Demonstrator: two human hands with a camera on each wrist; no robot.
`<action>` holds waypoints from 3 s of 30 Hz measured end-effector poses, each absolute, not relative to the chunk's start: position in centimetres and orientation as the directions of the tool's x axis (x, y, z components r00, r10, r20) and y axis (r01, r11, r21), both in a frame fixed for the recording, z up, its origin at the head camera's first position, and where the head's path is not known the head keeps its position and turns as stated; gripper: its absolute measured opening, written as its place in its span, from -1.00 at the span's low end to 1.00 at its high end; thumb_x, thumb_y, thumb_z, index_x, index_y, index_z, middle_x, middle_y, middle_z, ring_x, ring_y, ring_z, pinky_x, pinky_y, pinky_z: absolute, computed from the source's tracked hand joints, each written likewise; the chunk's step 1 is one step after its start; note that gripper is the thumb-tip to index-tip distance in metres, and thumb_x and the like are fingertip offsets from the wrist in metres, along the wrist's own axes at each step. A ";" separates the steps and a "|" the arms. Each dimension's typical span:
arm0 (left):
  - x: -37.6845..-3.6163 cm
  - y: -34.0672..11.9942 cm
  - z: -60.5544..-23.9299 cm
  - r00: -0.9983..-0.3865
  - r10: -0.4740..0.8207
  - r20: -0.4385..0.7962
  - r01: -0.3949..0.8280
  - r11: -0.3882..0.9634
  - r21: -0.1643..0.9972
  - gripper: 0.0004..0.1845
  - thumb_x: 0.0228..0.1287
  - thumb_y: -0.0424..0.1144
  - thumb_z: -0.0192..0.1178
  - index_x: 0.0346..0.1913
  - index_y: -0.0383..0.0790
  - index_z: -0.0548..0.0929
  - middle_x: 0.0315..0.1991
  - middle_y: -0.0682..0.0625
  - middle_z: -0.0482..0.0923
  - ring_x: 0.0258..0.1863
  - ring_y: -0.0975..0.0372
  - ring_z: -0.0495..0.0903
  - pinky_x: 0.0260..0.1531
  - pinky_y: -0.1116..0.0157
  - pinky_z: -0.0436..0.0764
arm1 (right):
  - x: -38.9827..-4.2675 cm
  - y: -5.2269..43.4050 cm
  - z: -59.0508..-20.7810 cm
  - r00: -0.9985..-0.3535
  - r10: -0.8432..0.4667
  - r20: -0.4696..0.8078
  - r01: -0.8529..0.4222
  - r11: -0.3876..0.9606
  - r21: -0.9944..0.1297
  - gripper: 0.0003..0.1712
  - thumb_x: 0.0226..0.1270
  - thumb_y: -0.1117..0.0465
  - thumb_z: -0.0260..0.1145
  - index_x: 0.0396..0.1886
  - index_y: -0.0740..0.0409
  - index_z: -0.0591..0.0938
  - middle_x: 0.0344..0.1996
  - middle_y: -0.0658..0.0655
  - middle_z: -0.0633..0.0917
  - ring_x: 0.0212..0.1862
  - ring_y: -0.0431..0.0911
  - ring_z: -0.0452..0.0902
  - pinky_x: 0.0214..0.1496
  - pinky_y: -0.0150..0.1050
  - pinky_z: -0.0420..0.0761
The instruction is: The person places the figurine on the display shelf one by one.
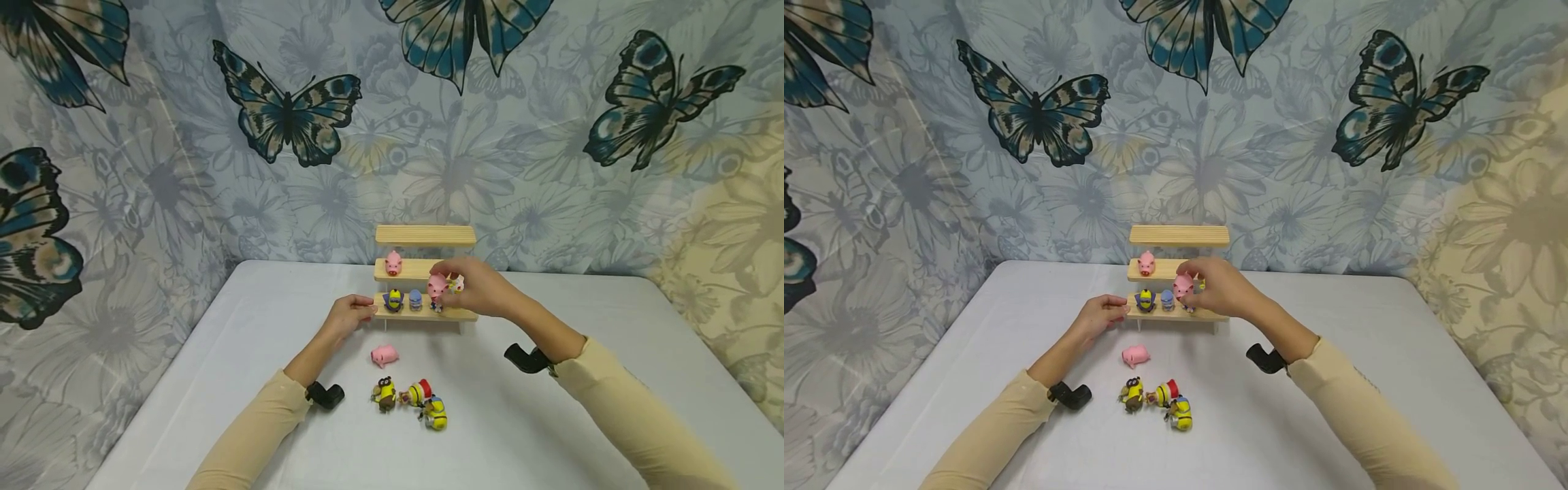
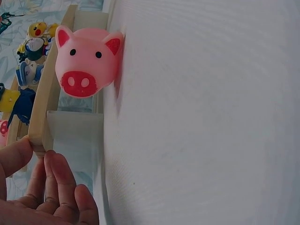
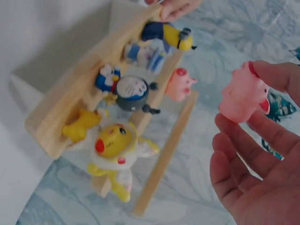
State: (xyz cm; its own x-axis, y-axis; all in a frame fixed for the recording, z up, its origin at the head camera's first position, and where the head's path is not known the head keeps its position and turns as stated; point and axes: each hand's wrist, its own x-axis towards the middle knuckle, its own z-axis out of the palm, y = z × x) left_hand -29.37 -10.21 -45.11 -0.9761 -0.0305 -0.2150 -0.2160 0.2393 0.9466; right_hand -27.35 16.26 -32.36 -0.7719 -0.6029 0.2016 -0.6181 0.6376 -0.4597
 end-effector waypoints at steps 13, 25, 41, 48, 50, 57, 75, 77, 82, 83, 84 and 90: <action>-29.3 -10.2 -45.1 -0.973 -0.024 -0.230 -0.229 0.234 0.945 -0.72 0.29 -0.24 0.29 0.00 -0.28 0.63 -0.34 0.01 0.64 -0.33 0.25 0.60 -0.36 0.34 0.48 | -29.9 15.5 -31.8 -0.795 -0.544 0.269 -0.606 0.682 -0.409 -0.52 0.15 0.24 0.45 0.08 0.27 0.61 -0.09 0.19 0.70 -0.01 0.13 0.54 0.03 0.02 0.53; -29.4 -10.3 -45.0 -0.973 -0.025 -0.230 -0.230 0.236 0.944 -0.73 0.30 -0.23 0.28 0.00 -0.27 0.63 -0.33 0.01 0.64 -0.31 0.23 0.60 -0.34 0.33 0.48 | -32.6 13.9 -32.9 -0.852 -0.497 0.161 -0.521 0.786 -0.333 -0.51 0.20 0.11 0.41 0.10 0.20 0.59 -0.05 0.17 0.70 0.06 0.13 0.50 0.04 0.02 0.52; -29.3 -10.1 -44.9 -0.970 -0.020 -0.241 -0.239 0.234 0.943 -0.72 0.30 -0.22 0.28 0.01 -0.26 0.63 -0.33 0.01 0.64 -0.28 0.21 0.61 -0.31 0.32 0.50 | -34.7 12.3 -34.3 -0.886 -0.461 0.044 -0.453 0.843 -0.291 -0.49 0.27 0.11 0.37 0.16 0.20 0.55 -0.06 0.17 0.70 0.02 0.09 0.52 0.02 -0.02 0.51; -29.3 -10.2 -44.8 -0.971 -0.025 -0.239 -0.238 0.231 0.943 -0.72 0.29 -0.24 0.28 0.01 -0.27 0.63 -0.34 0.02 0.63 -0.32 0.24 0.60 -0.33 0.33 0.49 | -34.8 12.5 -34.7 -0.886 -0.461 0.046 -0.452 0.842 -0.295 -0.51 0.26 0.12 0.38 0.15 0.19 0.56 -0.06 0.17 0.71 0.02 0.11 0.51 -0.02 -0.04 0.51; -29.3 -10.1 -44.9 -0.971 -0.025 -0.236 -0.235 0.232 0.944 -0.72 0.29 -0.25 0.28 0.01 -0.28 0.63 -0.34 0.02 0.64 -0.33 0.25 0.60 -0.33 0.33 0.49 | -34.8 12.4 -34.7 -0.888 -0.458 0.048 -0.450 0.841 -0.299 -0.49 0.26 0.13 0.38 0.18 0.21 0.55 -0.02 0.20 0.70 0.06 0.13 0.50 0.02 -0.02 0.52; -29.3 -10.3 -44.9 -0.971 -0.029 -0.238 -0.238 0.233 0.943 -0.71 0.28 -0.25 0.29 0.01 -0.28 0.63 -0.34 0.02 0.64 -0.33 0.25 0.60 -0.33 0.33 0.49 | -33.9 12.8 -34.0 -0.879 -0.463 0.114 -0.472 0.811 -0.347 -0.49 0.31 0.15 0.35 0.20 0.25 0.54 0.08 0.29 0.64 0.16 0.20 0.46 0.18 0.08 0.47; -29.4 -10.2 -45.0 -0.970 -0.023 -0.242 -0.241 0.230 0.943 -0.71 0.29 -0.22 0.29 0.02 -0.26 0.63 -0.35 0.02 0.64 -0.35 0.28 0.58 -0.34 0.34 0.49 | -27.2 11.5 -33.1 -0.821 -0.535 0.198 -0.563 0.707 -0.428 -0.80 0.29 0.20 0.34 -0.17 0.23 0.72 -0.45 0.07 0.68 -0.41 -0.14 0.51 -0.31 -0.25 0.52; -29.4 -10.2 -45.0 -0.970 -0.021 -0.244 -0.242 0.231 0.942 -0.71 0.29 -0.22 0.28 0.02 -0.27 0.63 -0.35 0.02 0.63 -0.35 0.27 0.58 -0.34 0.34 0.49 | -26.8 11.3 -33.6 -0.809 -0.563 0.166 -0.573 0.695 -0.435 -0.82 0.28 0.21 0.36 -0.20 0.21 0.72 -0.51 0.04 0.66 -0.46 -0.18 0.46 -0.36 -0.30 0.48; -29.3 -10.1 -44.9 -0.971 -0.018 -0.240 -0.237 0.235 0.943 -0.70 0.30 -0.22 0.27 0.03 -0.27 0.63 -0.35 0.02 0.64 -0.35 0.27 0.58 -0.36 0.35 0.48 | -25.8 11.0 -35.2 -0.781 -0.616 0.100 -0.590 0.676 -0.442 -0.81 0.27 0.22 0.37 -0.17 0.20 0.72 -0.51 0.01 0.65 -0.46 -0.22 0.44 -0.41 -0.36 0.45; -29.3 -10.1 -44.9 -0.971 -0.019 -0.240 -0.238 0.235 0.943 -0.70 0.30 -0.22 0.27 0.03 -0.27 0.63 -0.35 0.03 0.64 -0.34 0.27 0.58 -0.36 0.35 0.48 | -25.6 11.0 -35.6 -0.778 -0.622 0.085 -0.589 0.674 -0.446 -0.80 0.28 0.21 0.37 -0.16 0.20 0.72 -0.51 0.00 0.65 -0.46 -0.23 0.44 -0.40 -0.37 0.45; -29.2 -10.1 -44.9 -0.971 -0.019 -0.240 -0.238 0.234 0.943 -0.70 0.30 -0.22 0.27 0.03 -0.27 0.63 -0.35 0.02 0.64 -0.34 0.26 0.59 -0.36 0.35 0.48 | -25.5 10.9 -36.1 -0.772 -0.632 0.074 -0.593 0.671 -0.445 -0.80 0.28 0.20 0.37 -0.16 0.20 0.72 -0.50 -0.01 0.65 -0.46 -0.25 0.43 -0.41 -0.38 0.44; -29.2 -10.2 -45.0 -0.971 -0.025 -0.240 -0.239 0.227 0.944 -0.71 0.29 -0.23 0.28 0.02 -0.27 0.64 -0.36 0.03 0.64 -0.34 0.25 0.60 -0.36 0.35 0.48 | -25.1 10.2 -38.4 -0.722 -0.692 0.000 -0.612 0.639 -0.465 -0.80 0.27 0.17 0.38 -0.17 0.18 0.70 -0.52 -0.03 0.64 -0.49 -0.28 0.41 -0.42 -0.41 0.43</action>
State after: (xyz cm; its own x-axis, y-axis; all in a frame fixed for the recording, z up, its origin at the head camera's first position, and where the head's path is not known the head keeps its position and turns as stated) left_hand -29.20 -10.19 -45.04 -0.9706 -0.0245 -0.2396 -0.2388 0.2273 0.9441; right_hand -25.10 10.23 -38.42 -0.7222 -0.6917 0.0000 -0.6122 0.6393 -0.4653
